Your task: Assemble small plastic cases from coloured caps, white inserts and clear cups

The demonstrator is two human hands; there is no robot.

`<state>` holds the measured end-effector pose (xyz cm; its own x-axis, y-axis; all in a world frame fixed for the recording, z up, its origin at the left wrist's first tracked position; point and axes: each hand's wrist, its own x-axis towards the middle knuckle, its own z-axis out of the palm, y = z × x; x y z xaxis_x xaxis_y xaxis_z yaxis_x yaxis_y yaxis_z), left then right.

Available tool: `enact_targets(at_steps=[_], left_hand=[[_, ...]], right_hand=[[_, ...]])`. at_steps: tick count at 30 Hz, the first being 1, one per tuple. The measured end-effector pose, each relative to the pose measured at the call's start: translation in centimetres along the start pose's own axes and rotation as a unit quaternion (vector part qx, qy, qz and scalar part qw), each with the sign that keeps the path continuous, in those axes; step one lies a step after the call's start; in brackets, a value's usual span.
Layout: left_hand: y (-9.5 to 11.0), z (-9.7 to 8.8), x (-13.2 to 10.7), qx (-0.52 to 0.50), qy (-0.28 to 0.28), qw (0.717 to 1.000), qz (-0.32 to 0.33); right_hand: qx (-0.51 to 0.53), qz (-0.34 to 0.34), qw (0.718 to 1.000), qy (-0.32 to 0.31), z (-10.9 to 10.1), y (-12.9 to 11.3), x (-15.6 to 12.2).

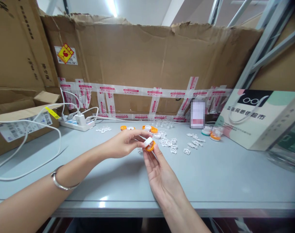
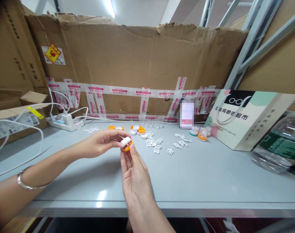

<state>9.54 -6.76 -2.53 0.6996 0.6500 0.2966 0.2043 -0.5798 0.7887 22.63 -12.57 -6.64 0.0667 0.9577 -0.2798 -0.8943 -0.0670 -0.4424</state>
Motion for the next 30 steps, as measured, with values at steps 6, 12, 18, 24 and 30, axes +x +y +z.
enact_targets(at_steps=[6, 12, 18, 24, 30], left_hand=[[0.02, -0.11, 0.11, -0.007, -0.003, 1.0, 0.009], [0.08, -0.17, 0.05, -0.037, -0.014, 0.999, 0.021], [-0.25, -0.45, -0.08, -0.02, -0.015, 0.999, 0.039], [-0.27, -0.51, -0.12, 0.017, -0.01, 0.998, 0.066], [-0.28, -0.54, -0.23, 0.073, 0.003, 0.992, 0.105]], right_hand=[[-0.011, -0.007, 1.0, -0.001, 0.02, 0.14, 0.03], [-0.011, -0.007, 1.0, -0.005, -0.1, 0.27, -0.05], [-0.011, -0.005, 1.0, -0.009, 0.01, 0.23, -0.02], [-0.017, -0.007, 1.0, -0.008, -0.07, 0.35, 0.03], [-0.035, -0.024, 0.999, -0.013, -0.12, 0.46, 0.13]])
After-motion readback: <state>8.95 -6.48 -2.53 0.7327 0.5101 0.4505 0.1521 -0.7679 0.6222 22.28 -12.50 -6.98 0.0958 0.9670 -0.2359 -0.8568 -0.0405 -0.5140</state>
